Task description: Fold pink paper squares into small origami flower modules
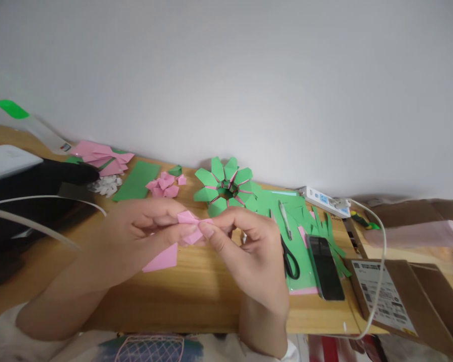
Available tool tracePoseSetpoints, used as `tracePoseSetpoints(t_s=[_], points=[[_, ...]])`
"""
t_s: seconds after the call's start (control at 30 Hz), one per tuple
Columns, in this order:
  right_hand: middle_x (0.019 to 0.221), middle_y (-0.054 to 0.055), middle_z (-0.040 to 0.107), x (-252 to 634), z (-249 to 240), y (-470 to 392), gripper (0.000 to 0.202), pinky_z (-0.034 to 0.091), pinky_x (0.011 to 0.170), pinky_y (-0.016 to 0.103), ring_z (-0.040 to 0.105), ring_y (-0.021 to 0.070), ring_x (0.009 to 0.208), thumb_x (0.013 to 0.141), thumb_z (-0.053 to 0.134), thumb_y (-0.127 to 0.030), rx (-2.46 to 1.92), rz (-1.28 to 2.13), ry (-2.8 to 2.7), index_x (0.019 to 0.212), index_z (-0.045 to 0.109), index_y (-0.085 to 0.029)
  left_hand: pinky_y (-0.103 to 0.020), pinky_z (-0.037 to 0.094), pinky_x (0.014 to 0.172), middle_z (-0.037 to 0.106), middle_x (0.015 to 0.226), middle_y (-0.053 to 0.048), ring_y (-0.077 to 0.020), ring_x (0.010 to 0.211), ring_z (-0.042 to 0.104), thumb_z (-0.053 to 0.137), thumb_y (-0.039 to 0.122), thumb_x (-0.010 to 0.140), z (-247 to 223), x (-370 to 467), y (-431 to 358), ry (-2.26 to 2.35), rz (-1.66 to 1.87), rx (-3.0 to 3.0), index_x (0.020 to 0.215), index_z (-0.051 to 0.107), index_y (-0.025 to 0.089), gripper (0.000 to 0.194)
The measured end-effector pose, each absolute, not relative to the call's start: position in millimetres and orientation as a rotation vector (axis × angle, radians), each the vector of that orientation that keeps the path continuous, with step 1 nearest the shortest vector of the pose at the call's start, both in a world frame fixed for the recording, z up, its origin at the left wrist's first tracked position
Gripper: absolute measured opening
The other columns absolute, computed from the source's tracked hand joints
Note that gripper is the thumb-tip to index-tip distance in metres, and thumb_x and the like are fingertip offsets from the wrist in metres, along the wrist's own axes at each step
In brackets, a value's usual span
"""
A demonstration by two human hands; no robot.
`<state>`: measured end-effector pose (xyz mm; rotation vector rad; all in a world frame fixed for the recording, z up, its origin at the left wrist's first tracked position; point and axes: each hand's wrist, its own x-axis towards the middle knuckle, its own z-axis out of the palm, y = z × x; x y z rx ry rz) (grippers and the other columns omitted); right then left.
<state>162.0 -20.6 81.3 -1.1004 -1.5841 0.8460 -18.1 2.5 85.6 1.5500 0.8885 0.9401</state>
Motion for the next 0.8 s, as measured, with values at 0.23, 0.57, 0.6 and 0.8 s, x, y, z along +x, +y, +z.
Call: tracePoseSetpoints(t_s=[0.23,0.57,0.6,0.8], points=[[0.064,-0.004,0.066,158,83,-21,0.013,0.042,0.055,0.021,0.055,0.0087,0.059,0.084,0.068,-0.016,-1.113,0.861,-1.54,0.074,0.07,-0.024,-0.018,0.054,0.058,0.072,0.069,0.003,-0.0117,0.066,0.068,0.065,0.018,0.08,84,-12,4,0.858,0.931,1.37,0.072,0.065,0.017,0.008],[0.049,-0.004,0.055,162,83,-7,0.026,0.036,0.038,0.018,0.046,0.0062,0.041,0.08,0.071,-0.035,-1.045,1.352,-1.304,0.061,0.066,-0.018,-0.012,0.043,0.054,0.063,0.063,0.006,-0.0063,0.06,0.058,0.057,0.018,0.087,87,-21,3,0.834,0.859,1.572,0.068,0.064,0.018,0.02],[0.049,-0.004,0.055,163,83,-6,0.025,0.037,0.038,0.018,0.046,0.0062,0.041,0.079,0.073,-0.035,-1.053,1.359,-1.311,0.062,0.066,-0.018,-0.012,0.042,0.053,0.063,0.061,0.006,-0.006,0.059,0.057,0.058,0.017,0.087,88,-21,3,0.837,0.856,1.58,0.068,0.064,0.018,0.02],[0.05,-0.003,0.06,161,88,-6,0.02,0.042,0.039,0.018,0.049,0.0063,0.042,0.076,0.075,-0.033,-1.072,1.274,-1.356,0.062,0.07,-0.019,-0.013,0.041,0.051,0.064,0.064,0.005,-0.007,0.058,0.059,0.06,0.022,0.087,87,-18,5,0.864,0.865,1.546,0.067,0.064,0.017,0.021]])
